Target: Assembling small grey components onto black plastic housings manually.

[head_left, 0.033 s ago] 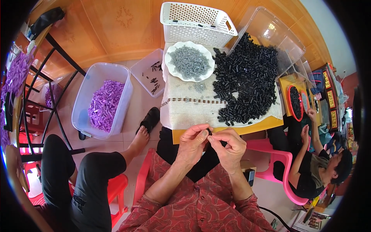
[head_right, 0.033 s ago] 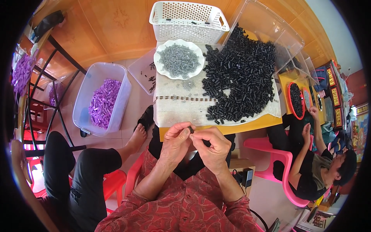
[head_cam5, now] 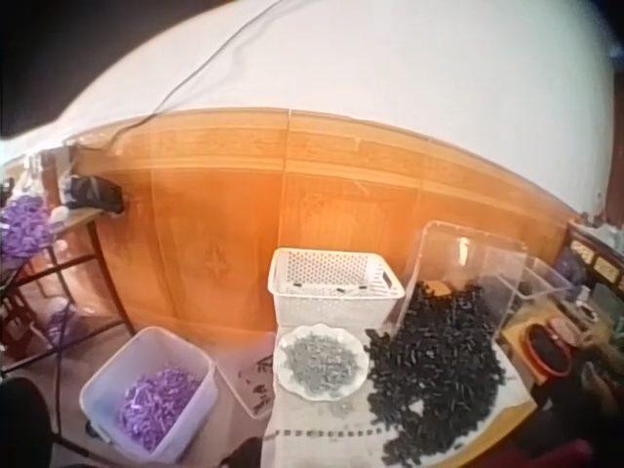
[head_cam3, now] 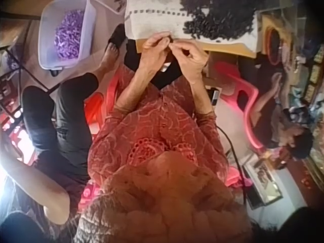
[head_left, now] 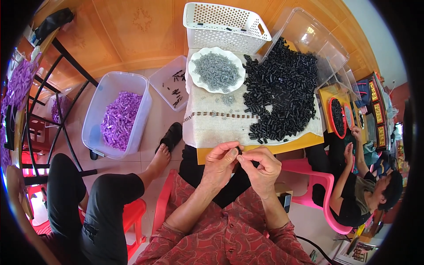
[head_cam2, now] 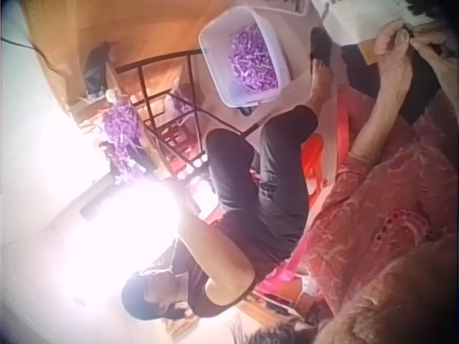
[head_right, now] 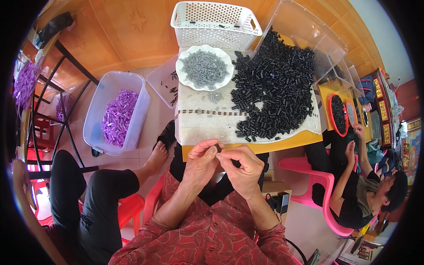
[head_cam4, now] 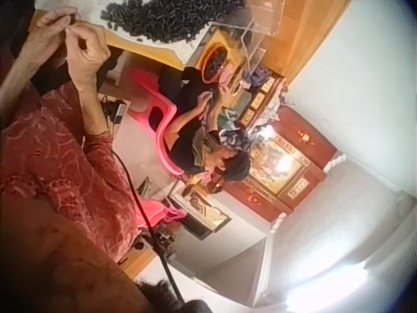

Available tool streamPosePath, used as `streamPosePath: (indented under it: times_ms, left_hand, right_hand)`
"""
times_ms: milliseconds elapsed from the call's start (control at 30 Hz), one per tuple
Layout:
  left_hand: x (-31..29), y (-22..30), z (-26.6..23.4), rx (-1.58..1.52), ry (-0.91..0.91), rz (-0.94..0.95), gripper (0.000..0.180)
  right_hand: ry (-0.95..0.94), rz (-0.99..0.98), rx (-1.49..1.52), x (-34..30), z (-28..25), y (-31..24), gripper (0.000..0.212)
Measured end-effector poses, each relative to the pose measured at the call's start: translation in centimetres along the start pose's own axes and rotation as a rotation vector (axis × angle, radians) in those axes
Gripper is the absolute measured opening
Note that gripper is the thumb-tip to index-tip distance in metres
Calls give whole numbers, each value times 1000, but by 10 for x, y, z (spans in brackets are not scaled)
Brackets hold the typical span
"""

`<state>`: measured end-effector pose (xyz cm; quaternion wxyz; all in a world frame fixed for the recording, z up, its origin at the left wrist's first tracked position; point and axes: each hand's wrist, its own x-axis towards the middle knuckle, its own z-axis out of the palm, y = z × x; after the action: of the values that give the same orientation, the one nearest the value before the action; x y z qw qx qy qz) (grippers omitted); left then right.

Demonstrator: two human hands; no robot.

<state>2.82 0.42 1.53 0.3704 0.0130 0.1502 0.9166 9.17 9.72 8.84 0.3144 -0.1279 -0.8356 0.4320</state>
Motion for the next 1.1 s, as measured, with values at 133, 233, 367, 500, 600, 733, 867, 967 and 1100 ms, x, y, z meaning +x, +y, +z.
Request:
streamPosePath:
  times_ms: [133, 233, 367, 500, 600, 733, 867, 967, 1100]
  left_hand:
    - [0, 0, -1, 61, -24, 22, 19]
    - [0, 0, -2, 80, -18, 15, 19]
    - [0, 2, -7, 109, -19, -30, 19]
    - [1, 1, -7, 106, -36, -48, 24]
    - [3, 4, -1, 55, -16, -56, 28]
    - [3, 8, -6, 94, 5, -140, 31]
    - [3, 7, -13, 173, 22, -214, 34]
    - [0, 8, -11, 260, -85, -167, 44]
    - [-1, 14, -4, 408, -195, -102, 51]
  right_hand:
    - [-11, -18, -6, 2, -2, 4, 17]
    - [-36, -26, 4, 4, -6, 7, 17]
    - [-112, -66, -59, 12, -12, 8, 27]
    - [-189, -144, -90, 22, -12, 5, 37]
    - [-252, -176, -88, 21, -12, 9, 37]
    - [-280, -170, -99, 15, -12, 15, 37]
    - [-259, -204, -114, 13, -12, 19, 35]
    - [-225, -195, -108, 15, -17, 24, 34]
    - [-156, -228, -94, 17, -16, 23, 33]
